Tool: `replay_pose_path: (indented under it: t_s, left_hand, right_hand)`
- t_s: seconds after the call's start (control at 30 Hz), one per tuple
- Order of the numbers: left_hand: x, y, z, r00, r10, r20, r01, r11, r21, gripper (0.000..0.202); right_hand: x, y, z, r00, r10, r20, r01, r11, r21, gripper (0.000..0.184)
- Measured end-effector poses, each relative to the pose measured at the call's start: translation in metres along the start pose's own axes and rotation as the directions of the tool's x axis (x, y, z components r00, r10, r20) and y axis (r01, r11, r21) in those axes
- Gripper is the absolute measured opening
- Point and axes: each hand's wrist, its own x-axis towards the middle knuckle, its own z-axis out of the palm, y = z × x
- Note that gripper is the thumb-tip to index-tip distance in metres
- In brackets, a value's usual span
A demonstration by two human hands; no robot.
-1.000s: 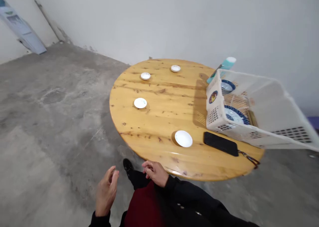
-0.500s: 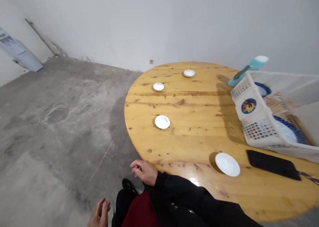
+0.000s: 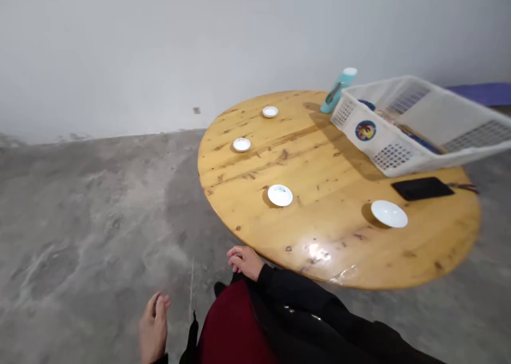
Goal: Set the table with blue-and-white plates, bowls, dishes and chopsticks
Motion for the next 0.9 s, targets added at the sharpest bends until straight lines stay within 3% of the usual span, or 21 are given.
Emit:
replay_pose_path:
  t_s: [0.07,0.17,0.27,0.37,0.5,0.67,0.77,0.9]
  left_hand:
    - [0.046,0.027,0.012,0.986,0.034,0.162,-0.022,0.997,-0.073,0.058]
    - [0.097,0.077,0.043,0.917,0.154,0.368,-0.121,0.986,-0.112,0.061]
    - [0.129,0.124,0.08,0.821,0.256,0.51,-0.226,0.967,-0.121,0.061]
    - [0.154,0.157,0.105,0.737,0.287,0.612,-0.287,0.952,-0.101,0.058]
    - [0.19,0.183,0.109,0.696,0.213,0.685,-0.267,0.963,-0.029,0.059]
    - [0.245,0.216,0.11,0.725,0.112,0.679,-0.204,0.977,0.056,0.066]
    - [0.279,0.252,0.133,0.7,0.146,0.699,-0.254,0.966,0.053,0.066]
    - [0.328,0.334,0.189,0.588,0.278,0.76,-0.4,0.916,-0.026,0.06]
  right_hand:
    - [0.014,-0.008,0.01,0.996,0.007,-0.091,0.0,0.997,0.078,0.018]
    - [0.032,-0.019,0.016,0.976,0.036,-0.214,0.003,0.983,0.181,0.019]
    - [0.052,-0.028,0.014,0.949,0.076,-0.307,0.01,0.963,0.27,0.02]
    - [0.079,-0.039,0.006,0.915,0.145,-0.377,0.002,0.932,0.362,0.019]
    - [0.125,-0.06,-0.005,0.857,0.225,-0.463,0.026,0.879,0.476,0.016]
    - [0.183,-0.099,-0.019,0.842,0.229,-0.488,0.081,0.841,0.535,0.017]
    - [0.21,-0.12,-0.033,0.833,0.185,-0.521,0.138,0.843,0.52,0.02]
    - [0.23,-0.136,-0.053,0.788,0.132,-0.601,0.219,0.852,0.475,0.025]
